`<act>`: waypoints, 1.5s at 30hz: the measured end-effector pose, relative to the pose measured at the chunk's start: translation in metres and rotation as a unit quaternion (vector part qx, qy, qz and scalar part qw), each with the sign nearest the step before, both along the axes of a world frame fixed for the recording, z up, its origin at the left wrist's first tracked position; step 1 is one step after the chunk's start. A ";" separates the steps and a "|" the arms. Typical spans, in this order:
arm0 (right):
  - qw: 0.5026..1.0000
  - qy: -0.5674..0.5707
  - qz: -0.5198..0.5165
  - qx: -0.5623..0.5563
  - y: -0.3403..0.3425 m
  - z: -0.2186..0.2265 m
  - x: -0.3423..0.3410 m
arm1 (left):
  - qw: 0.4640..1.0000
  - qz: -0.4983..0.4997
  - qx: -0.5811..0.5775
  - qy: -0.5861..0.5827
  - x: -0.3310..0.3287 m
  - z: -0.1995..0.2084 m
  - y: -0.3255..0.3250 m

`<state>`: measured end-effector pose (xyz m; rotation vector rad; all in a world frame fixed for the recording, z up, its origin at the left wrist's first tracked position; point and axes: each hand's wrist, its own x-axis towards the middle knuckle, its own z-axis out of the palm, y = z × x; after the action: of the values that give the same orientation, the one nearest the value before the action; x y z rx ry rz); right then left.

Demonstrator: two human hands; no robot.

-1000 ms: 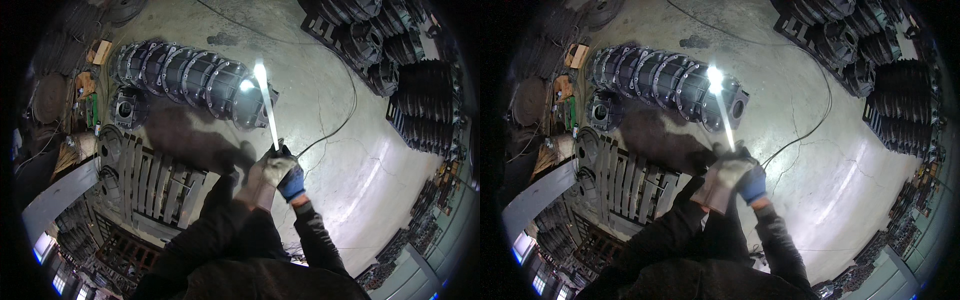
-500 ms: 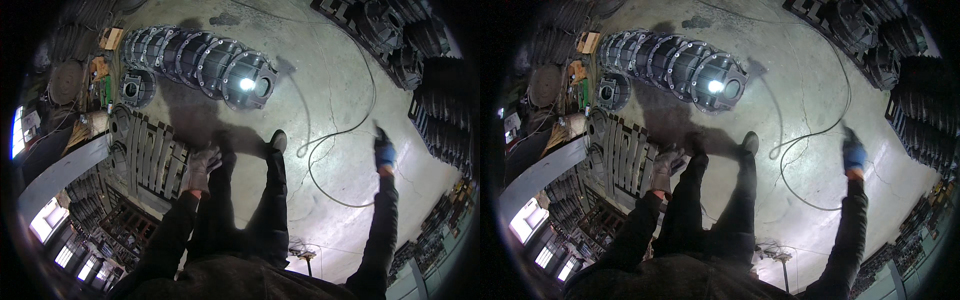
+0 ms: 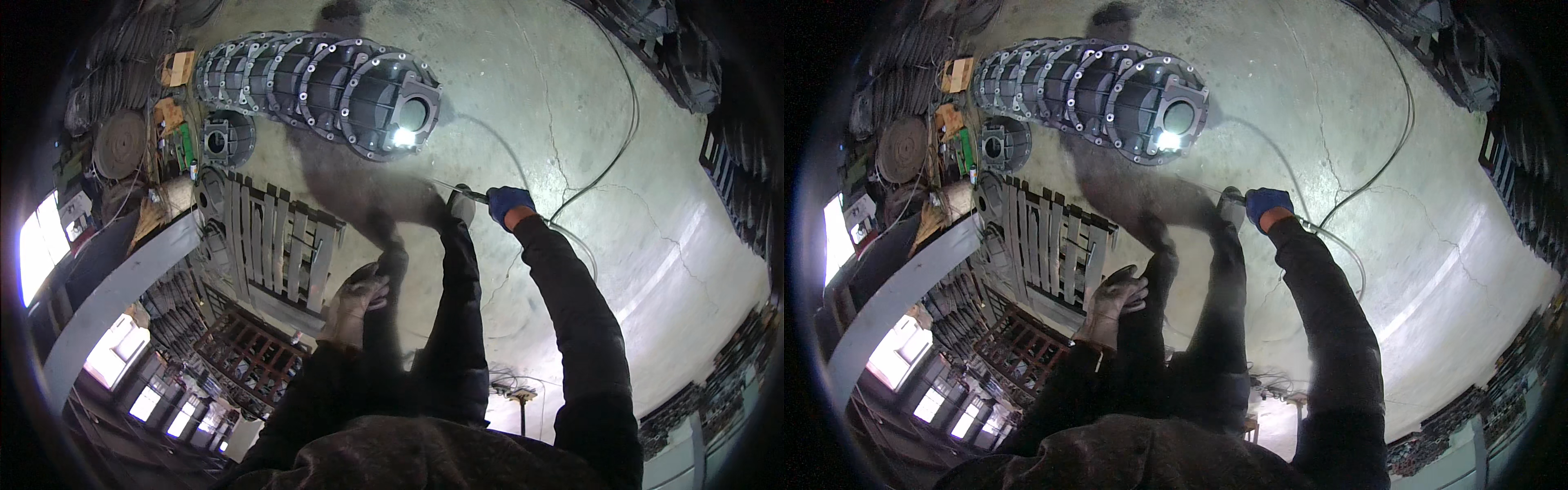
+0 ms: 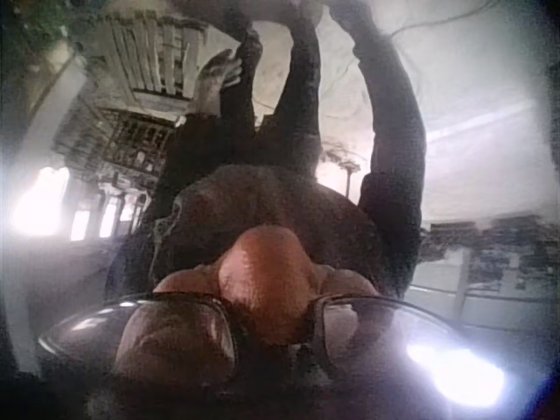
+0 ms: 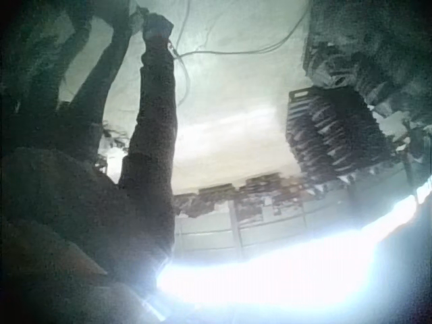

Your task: The person picks up a metal housing from a rack, places it on a wooden pallet, and uses an angle grinder to smooth its edges. After flipping the part, they continue grinding and then use a wire brush tool to clean the surface before returning the part to the rack.

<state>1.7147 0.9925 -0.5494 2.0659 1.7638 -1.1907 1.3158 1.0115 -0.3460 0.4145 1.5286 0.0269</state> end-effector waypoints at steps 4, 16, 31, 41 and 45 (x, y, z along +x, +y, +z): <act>1.000 -0.005 0.029 -0.006 0.018 0.000 -0.012 | 0.999 0.002 -0.006 -0.037 0.038 0.013 0.016; 0.978 -0.020 -0.207 0.027 0.131 -0.048 0.094 | 0.969 -0.218 0.108 0.032 0.005 -0.056 0.042; 0.951 0.058 -0.293 -0.077 -0.078 -0.066 0.033 | 0.276 -0.811 0.515 0.030 0.229 -0.183 0.292; 0.911 0.135 -0.388 0.029 -0.037 -0.031 -0.004 | 0.387 -0.739 0.533 0.142 0.247 -0.164 0.384; 0.948 0.110 -0.298 0.001 -0.050 -0.027 -0.013 | 0.159 -0.876 0.451 -0.051 0.251 -0.207 0.379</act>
<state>1.7018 0.9422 -0.5762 2.6573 1.2279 -1.6194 1.5664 1.3904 -0.5530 2.8466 -0.2863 -0.8827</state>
